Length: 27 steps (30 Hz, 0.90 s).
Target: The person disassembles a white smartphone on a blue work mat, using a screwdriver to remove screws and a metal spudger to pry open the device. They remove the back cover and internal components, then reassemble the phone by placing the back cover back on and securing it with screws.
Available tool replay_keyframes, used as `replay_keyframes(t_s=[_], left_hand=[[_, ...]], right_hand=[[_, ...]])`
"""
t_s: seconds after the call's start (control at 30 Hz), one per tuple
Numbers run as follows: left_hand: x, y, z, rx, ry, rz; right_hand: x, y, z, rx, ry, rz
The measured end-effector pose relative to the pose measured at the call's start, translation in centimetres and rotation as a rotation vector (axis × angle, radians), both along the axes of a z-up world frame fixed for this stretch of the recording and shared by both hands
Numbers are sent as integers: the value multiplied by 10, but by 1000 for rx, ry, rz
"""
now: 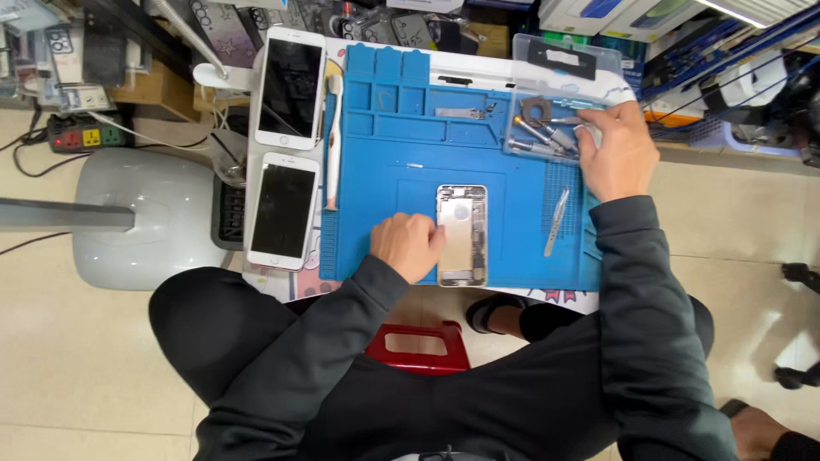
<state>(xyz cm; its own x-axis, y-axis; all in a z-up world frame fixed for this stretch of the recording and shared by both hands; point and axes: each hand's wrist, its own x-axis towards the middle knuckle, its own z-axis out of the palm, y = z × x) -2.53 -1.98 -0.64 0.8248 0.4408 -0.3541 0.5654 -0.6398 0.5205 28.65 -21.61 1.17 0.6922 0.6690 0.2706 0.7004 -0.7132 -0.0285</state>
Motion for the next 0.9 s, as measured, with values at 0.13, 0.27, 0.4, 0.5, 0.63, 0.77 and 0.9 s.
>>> replay_keyframes(t_s=[0.13,0.27,0.4,0.5,0.63,0.77,0.9], left_hand=[[-2,9,16,70,-106,7],[4,41,24,223,-336,107],[8,74,21,533,-461,137],[12,79,12,616,-474,96],[15,78,12,677,-513,58],[17,78,19,737,-490,7],[14,77,20,747,-454,-11]], right_hand=[[-14,9,20,106,-34,94],[-17,1,30,-45,-177,96],[-18,-10,35,-79,-271,44],[-18,-19,39,-17,-174,76],[-45,-23,66,201,10,104],[-73,-24,78,605,294,72],[-105,-17,71,755,557,17]])
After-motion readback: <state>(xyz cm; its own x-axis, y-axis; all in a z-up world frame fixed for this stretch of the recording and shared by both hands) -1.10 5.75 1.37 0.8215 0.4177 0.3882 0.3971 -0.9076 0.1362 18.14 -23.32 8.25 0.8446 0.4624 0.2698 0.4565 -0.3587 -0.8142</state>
